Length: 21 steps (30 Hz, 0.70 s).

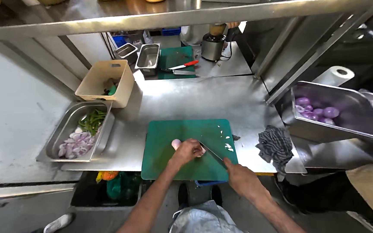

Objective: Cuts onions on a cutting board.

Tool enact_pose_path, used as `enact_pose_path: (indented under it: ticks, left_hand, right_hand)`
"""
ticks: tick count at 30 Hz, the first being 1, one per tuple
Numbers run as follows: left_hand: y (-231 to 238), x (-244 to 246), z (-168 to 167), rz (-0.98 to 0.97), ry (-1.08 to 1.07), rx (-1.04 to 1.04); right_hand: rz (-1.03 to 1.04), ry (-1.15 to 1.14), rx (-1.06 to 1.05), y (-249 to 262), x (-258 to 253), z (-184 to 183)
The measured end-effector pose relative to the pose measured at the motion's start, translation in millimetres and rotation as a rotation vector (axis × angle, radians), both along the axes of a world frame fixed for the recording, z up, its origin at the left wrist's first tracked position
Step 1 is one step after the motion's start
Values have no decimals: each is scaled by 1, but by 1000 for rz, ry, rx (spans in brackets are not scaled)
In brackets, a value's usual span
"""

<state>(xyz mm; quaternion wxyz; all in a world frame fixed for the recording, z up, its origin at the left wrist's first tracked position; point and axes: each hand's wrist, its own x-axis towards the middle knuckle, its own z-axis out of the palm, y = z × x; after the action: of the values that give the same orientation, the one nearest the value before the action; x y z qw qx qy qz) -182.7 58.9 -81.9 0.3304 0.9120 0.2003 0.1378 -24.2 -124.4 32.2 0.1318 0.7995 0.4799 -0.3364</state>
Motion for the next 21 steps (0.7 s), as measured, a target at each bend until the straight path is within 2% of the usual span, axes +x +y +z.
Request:
enact_pose_path:
  ticks: [3, 6, 9, 13, 15, 18, 21]
  left_hand:
    - [0, -3, -6, 13, -57, 18]
    - [-4, -7, -10, 39, -99, 13]
    - [-2, -1, -1, 24, -18, 32]
    - [2, 17, 24, -143, 267, 52]
    - [4, 24, 28, -181, 324, 48]
    - [5, 19, 24, -161, 270, 0]
    - [-1, 2, 15, -29, 135, -22]
  right_hand:
    - [26, 30, -29, 11, 1, -5]
    - [1, 66, -8, 17, -7, -40]
    - [-9, 59, 11, 19, -8, -57]
    - [-7, 57, -3, 16, -9, -58]
    - [-1, 58, -1, 3, -4, -59]
    - [-24, 57, -23, -34, 4, -55]
    - [-61, 82, -5, -63, 15, -34]
